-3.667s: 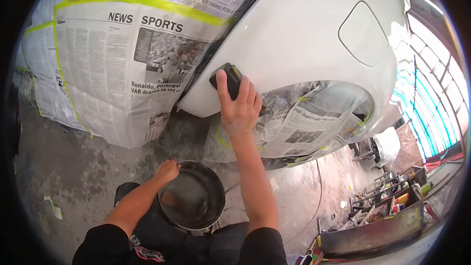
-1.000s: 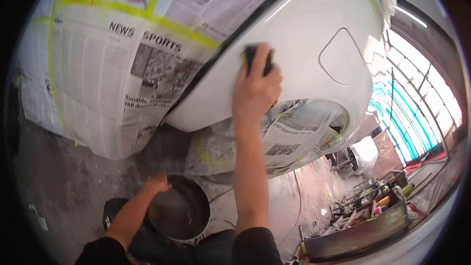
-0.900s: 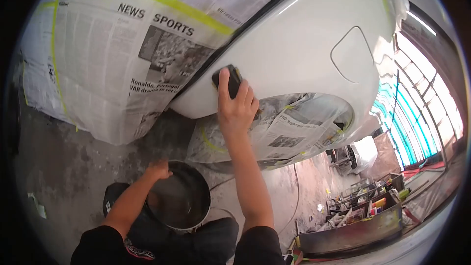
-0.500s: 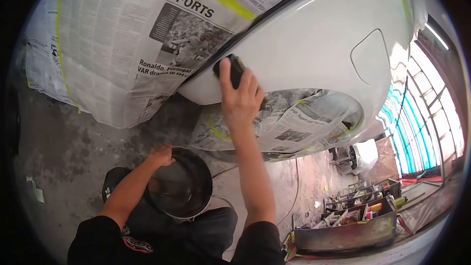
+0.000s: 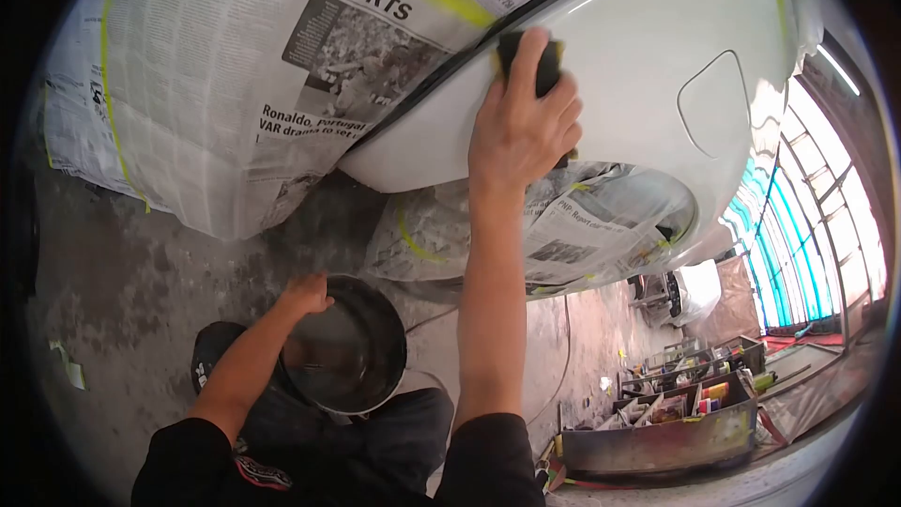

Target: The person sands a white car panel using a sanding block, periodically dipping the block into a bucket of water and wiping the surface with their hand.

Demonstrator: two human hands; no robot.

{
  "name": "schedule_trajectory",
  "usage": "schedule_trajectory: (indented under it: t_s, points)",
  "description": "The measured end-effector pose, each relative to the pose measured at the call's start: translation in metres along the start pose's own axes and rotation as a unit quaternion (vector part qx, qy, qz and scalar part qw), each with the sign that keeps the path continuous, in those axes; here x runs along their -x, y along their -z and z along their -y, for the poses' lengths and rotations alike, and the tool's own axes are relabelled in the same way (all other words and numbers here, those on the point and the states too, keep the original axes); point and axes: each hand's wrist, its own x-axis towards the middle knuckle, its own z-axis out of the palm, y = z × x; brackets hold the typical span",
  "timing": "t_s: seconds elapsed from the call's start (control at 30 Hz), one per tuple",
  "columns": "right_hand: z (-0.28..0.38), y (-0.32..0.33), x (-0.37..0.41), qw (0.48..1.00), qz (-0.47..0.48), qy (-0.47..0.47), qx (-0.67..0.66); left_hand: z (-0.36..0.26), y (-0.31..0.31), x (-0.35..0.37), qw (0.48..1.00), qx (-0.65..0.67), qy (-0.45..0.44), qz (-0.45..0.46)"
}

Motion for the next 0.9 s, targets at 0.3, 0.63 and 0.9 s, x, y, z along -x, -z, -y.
schedule_trajectory:
  t_s: [0.3, 0.63, 0.9]
  points:
    - [0.015, 0.007, 0.039, 0.998, 0.066, -0.002, -0.024, 0.005, 0.002, 0.005, 1.000, 0.001, -0.010, 0.000]
    - [0.023, 0.000, 0.045, 0.999, -0.001, 0.037, -0.033, 0.003, -0.004, -0.001, 0.998, -0.036, -0.020, -0.040]
    - [0.020, 0.000, 0.065, 0.998, -0.010, 0.052, -0.035, 0.001, 0.000, 0.002, 0.996, -0.057, -0.011, -0.063]
